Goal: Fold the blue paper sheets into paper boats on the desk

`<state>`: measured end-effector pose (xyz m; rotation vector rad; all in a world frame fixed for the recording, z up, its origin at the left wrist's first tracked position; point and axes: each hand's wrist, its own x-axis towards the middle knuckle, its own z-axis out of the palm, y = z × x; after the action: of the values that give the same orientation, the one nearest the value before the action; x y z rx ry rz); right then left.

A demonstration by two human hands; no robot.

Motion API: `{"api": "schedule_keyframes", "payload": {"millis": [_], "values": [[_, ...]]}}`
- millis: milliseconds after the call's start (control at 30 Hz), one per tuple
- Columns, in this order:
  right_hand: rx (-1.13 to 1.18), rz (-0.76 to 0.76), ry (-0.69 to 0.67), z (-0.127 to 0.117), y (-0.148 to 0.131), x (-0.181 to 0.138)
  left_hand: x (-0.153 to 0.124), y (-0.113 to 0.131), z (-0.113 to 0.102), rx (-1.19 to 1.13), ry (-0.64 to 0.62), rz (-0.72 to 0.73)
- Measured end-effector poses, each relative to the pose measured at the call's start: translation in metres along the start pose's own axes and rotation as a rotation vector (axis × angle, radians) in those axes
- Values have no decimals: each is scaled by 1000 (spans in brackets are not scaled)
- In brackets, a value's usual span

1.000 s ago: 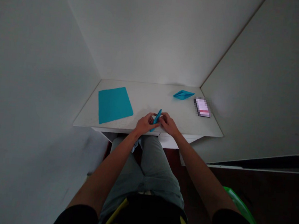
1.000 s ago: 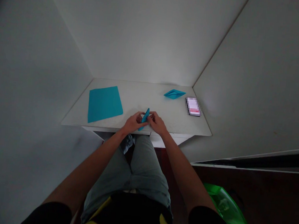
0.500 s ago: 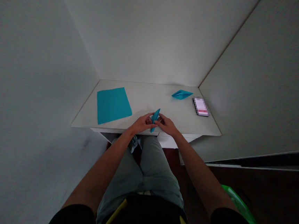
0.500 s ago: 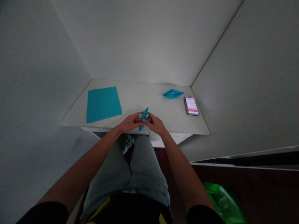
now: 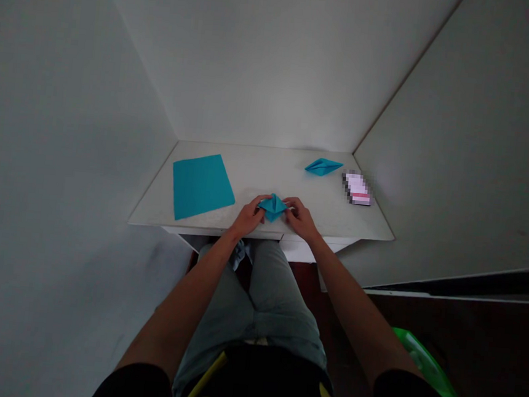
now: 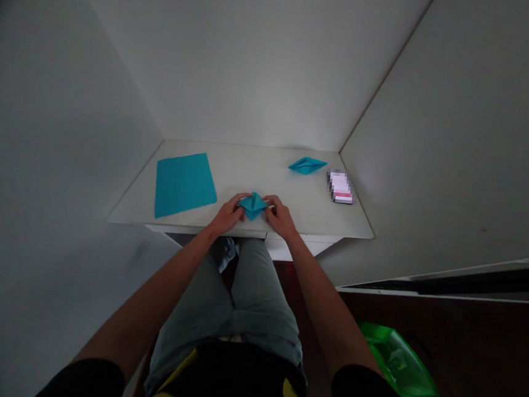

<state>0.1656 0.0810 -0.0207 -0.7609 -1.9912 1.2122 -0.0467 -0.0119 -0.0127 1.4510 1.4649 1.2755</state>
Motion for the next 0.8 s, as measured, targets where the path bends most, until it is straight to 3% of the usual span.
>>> {"api": "schedule_keyframes", "payload": {"millis": [200, 300, 433, 633, 800], "values": [[23, 102, 1, -4, 4, 2, 2, -3, -2, -126, 46, -25], [68, 86, 57, -3, 7, 4, 1, -2, -2, -128, 14, -51], [111, 55, 81, -1, 8, 6, 1, -3, 2, -184, 72, -62], [30, 92, 49, -3, 7, 7, 4, -2, 5, -45, 18, -58], [85, 140, 104, -5, 6, 7, 5, 4, 3, -19, 65, -1]]}}
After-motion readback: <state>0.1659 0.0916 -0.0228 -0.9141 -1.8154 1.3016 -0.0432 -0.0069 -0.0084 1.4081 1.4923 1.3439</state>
